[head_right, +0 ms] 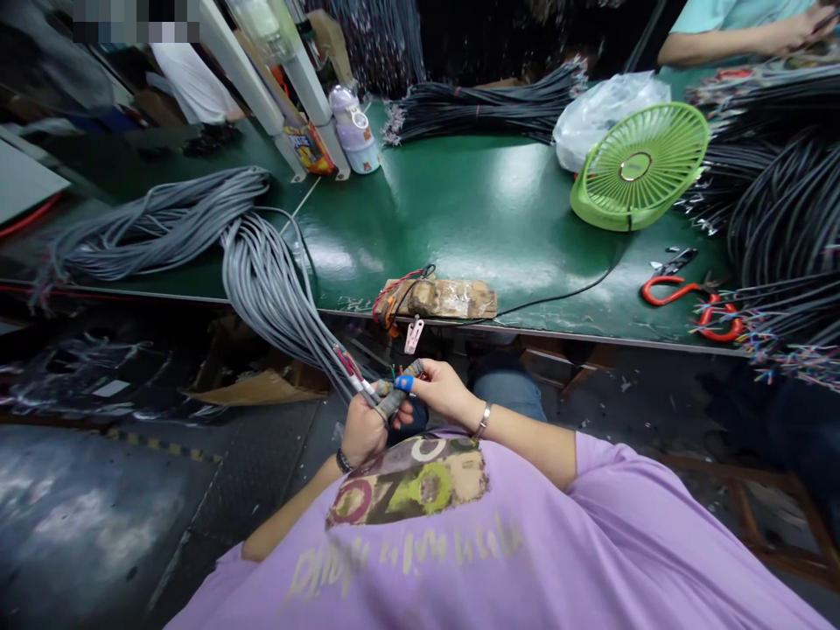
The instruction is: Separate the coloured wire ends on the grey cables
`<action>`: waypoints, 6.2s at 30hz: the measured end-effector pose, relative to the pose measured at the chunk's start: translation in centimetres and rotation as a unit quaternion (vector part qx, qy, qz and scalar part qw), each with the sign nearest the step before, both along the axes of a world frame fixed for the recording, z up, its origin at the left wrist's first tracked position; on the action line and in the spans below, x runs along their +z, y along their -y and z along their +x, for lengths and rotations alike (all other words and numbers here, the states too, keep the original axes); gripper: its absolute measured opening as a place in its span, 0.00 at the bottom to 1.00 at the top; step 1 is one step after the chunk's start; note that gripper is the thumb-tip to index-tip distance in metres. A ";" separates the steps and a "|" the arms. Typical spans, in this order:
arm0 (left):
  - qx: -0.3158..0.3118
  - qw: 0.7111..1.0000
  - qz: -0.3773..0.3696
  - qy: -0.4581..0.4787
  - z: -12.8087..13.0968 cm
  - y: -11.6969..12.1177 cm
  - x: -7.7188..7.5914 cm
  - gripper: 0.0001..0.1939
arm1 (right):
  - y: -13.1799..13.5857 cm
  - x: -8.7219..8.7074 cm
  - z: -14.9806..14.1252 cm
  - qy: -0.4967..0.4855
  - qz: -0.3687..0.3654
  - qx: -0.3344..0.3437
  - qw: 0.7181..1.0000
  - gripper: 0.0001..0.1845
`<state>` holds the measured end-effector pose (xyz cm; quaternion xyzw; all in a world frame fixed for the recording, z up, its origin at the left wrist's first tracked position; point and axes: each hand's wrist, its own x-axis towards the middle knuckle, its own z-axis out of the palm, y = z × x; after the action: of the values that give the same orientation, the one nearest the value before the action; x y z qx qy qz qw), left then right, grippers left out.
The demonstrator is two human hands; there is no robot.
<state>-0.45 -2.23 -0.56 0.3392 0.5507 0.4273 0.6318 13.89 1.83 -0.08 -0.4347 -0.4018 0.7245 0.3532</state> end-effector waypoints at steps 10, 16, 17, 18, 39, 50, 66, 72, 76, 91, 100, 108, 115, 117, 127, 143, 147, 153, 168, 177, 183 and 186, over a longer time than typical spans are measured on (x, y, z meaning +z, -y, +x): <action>0.004 1.000 0.002 -0.009 0.3 0.1 -0.4 0.16 | -0.1 -0.1 -0.2 -0.005 -0.012 0.010 1.000 0.22; -0.098 0.995 -0.025 -0.006 -0.3 -0.3 -0.1 0.15 | 0.2 0.1 -0.1 -0.024 -0.005 0.026 0.999 0.20; -0.116 0.993 -0.037 -0.006 -0.4 -0.3 0.0 0.16 | 0.3 0.2 -0.1 -0.016 0.007 0.033 0.999 0.20; -0.122 0.992 -0.044 -0.006 -0.4 -0.4 0.1 0.16 | 0.3 0.3 -0.1 -0.006 0.018 0.036 0.999 0.20; 0.012 1.000 0.005 0.022 0.1 0.2 -0.8 0.14 | -0.1 0.3 0.2 0.006 -0.038 0.007 0.999 0.21; 0.001 1.000 0.000 0.029 0.2 0.2 -0.2 0.14 | 0.0 0.5 0.4 0.029 -0.027 0.020 0.999 0.20; 0.029 0.997 -0.024 0.066 -0.5 -0.6 1.0 0.18 | -0.6 -0.5 1.1 -0.032 -0.064 -0.029 0.997 0.22; -0.064 0.988 -0.062 0.123 -0.4 -1.7 2.2 0.19 | -3.3 -0.8 2.0 -0.111 -0.182 -0.087 0.973 0.24; -0.078 0.983 -0.078 0.146 0.3 -2.6 2.4 0.18 | -4.8 0.0 1.7 -0.136 -0.191 -0.064 0.970 0.24; -0.058 0.978 -0.109 0.169 1.4 -4.0 1.3 0.18 | -5.6 -0.1 0.1 -0.182 -0.206 -0.120 0.954 0.16; -0.065 0.979 -0.112 0.157 1.4 -3.9 1.2 0.15 | -5.3 -0.2 0.2 -0.189 -0.221 -0.120 0.949 0.18; -0.062 0.979 -0.114 0.158 1.4 -4.0 1.2 0.16 | -5.6 -0.6 -0.1 -0.184 -0.185 -0.132 0.956 0.19; -0.067 0.981 -0.107 0.150 1.5 -4.1 1.2 0.16 | -5.4 -0.4 -0.1 -0.190 -0.204 -0.134 0.951 0.18; -0.064 0.981 -0.107 0.149 1.4 -4.0 1.4 0.16 | -5.3 -0.4 0.2 -0.192 -0.214 -0.122 0.950 0.19; -0.060 0.985 -0.072 0.142 1.2 -2.3 2.0 0.17 | -5.5 0.3 0.9 -0.189 -0.197 -0.077 0.959 0.15; -0.079 0.970 -0.101 0.208 0.8 -4.0 1.7 0.18 | -5.8 -0.8 0.3 -0.203 -0.189 -0.079 0.958 0.18; -0.072 0.972 -0.108 0.196 1.0 -4.3 1.4 0.18 | -5.9 -0.6 -0.1 -0.219 -0.203 -0.119 0.947 0.15; -0.072 0.975 -0.120 0.174 1.3 -4.3 1.0 0.18 | -5.9 -0.9 -0.3 -0.225 -0.191 -0.123 0.947 0.15; -0.086 0.982 -0.083 0.144 0.8 -2.5 2.1 0.17 | -5.3 0.0 1.0 -0.188 -0.183 -0.038 0.964 0.17; -0.014 0.987 -0.075 0.140 1.2 -3.0 1.8 0.16 | -5.5 0.2 0.6 -0.151 -0.186 -0.054 0.969 0.18; -0.010 0.987 -0.077 0.144 1.4 -3.3 2.0 0.15 | -5.3 -0.9 0.3 -0.043 -0.037 -0.156 0.986 0.27; -0.012 0.987 -0.082 0.140 1.5 -3.4 2.0 0.16 | -5.2 -1.0 0.3 -0.008 0.006 -0.158 0.987 0.29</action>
<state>1.04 1.16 1.47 0.2290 0.4859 0.4164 0.7336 14.21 7.01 -1.05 -0.4853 -0.3292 0.6605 0.4688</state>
